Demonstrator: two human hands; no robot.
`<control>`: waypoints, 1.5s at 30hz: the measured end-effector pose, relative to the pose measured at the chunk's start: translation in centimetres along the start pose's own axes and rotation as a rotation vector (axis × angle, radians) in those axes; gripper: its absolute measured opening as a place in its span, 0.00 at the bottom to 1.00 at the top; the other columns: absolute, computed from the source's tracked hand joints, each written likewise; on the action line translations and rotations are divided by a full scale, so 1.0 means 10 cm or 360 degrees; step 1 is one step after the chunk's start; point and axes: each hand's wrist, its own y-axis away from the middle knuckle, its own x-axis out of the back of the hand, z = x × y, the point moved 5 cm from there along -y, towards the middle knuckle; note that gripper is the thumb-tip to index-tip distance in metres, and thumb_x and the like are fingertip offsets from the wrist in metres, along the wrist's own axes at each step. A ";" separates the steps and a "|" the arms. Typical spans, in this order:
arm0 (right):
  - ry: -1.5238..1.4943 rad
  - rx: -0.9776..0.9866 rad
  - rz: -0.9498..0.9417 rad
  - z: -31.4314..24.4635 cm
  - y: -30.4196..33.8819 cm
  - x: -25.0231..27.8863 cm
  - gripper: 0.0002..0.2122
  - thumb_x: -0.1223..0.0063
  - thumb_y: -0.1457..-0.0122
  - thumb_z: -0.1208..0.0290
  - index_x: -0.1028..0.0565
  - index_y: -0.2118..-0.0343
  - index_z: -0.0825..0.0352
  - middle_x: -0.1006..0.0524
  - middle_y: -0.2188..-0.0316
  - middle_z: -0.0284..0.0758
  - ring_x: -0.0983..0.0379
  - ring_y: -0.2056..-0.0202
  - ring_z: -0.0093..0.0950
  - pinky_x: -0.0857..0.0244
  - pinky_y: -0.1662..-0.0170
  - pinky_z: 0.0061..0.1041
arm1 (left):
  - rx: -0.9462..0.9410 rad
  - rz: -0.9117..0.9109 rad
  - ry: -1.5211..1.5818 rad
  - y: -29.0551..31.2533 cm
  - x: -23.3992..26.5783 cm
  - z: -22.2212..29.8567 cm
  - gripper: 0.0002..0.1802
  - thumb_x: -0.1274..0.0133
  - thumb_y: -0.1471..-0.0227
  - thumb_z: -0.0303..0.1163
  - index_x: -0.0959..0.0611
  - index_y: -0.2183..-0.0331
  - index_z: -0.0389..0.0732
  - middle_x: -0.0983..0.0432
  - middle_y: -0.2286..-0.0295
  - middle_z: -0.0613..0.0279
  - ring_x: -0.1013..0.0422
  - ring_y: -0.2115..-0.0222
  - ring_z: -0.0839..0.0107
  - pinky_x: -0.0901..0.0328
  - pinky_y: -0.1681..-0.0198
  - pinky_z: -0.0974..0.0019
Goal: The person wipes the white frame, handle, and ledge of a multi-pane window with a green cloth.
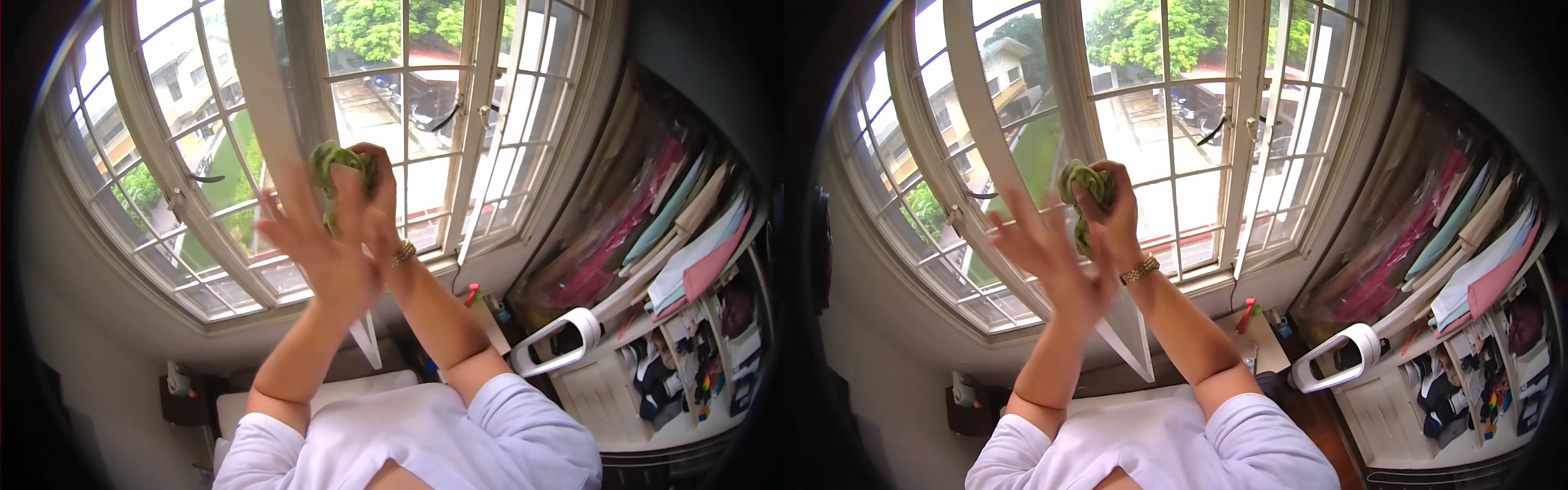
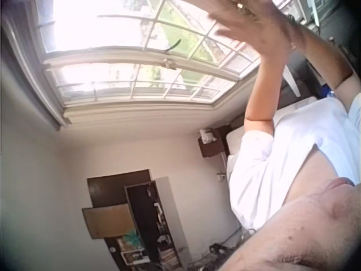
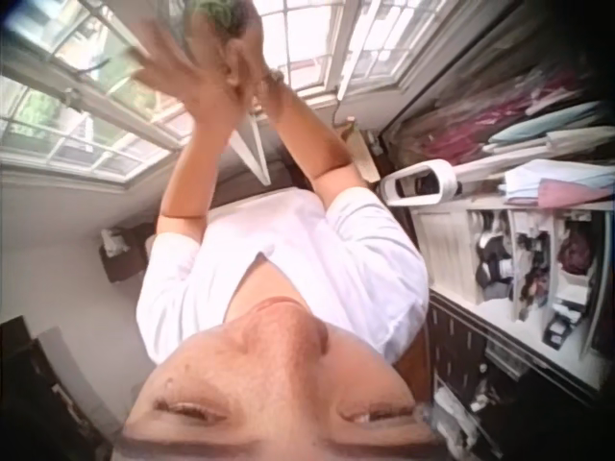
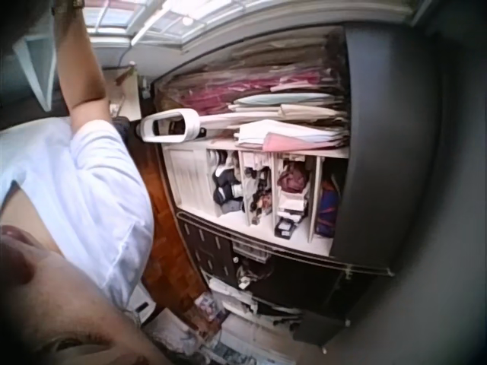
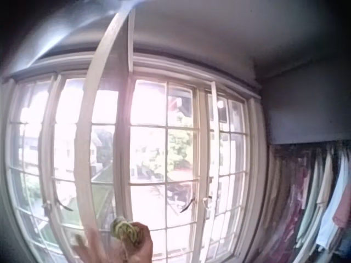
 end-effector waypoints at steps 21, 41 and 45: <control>-0.0304 -0.0536 0.0455 0.53 -0.16 0.98 0.16 0.46 0.45 0.61 0.33 0.60 0.66 0.29 0.68 0.30 0.33 0.67 0.17 0.36 0.66 0.16 | 0.0620 -0.0534 0.0914 0.62 -0.93 0.20 0.26 0.46 0.52 0.39 0.30 0.51 0.42 0.52 0.44 0.45 0.55 0.42 0.51 0.63 0.41 0.53; -0.0220 -0.0191 0.0248 0.08 -0.93 1.29 0.13 0.56 0.39 0.64 0.28 0.60 0.69 0.26 0.66 0.31 0.31 0.66 0.18 0.36 0.63 0.17 | 0.1791 0.0294 0.2115 0.07 -2.11 0.15 0.12 0.54 0.44 0.29 0.23 0.61 0.33 0.26 0.67 0.59 0.32 0.66 0.75 0.37 0.61 0.72; 0.0110 0.0088 0.0328 0.01 -1.20 1.44 0.19 0.48 0.44 0.59 0.31 0.58 0.70 0.28 0.64 0.33 0.30 0.67 0.22 0.35 0.63 0.17 | 0.1732 0.0470 0.2166 -0.28 -2.31 0.12 0.11 0.54 0.44 0.32 0.22 0.65 0.35 0.27 0.70 0.64 0.33 0.69 0.78 0.36 0.65 0.74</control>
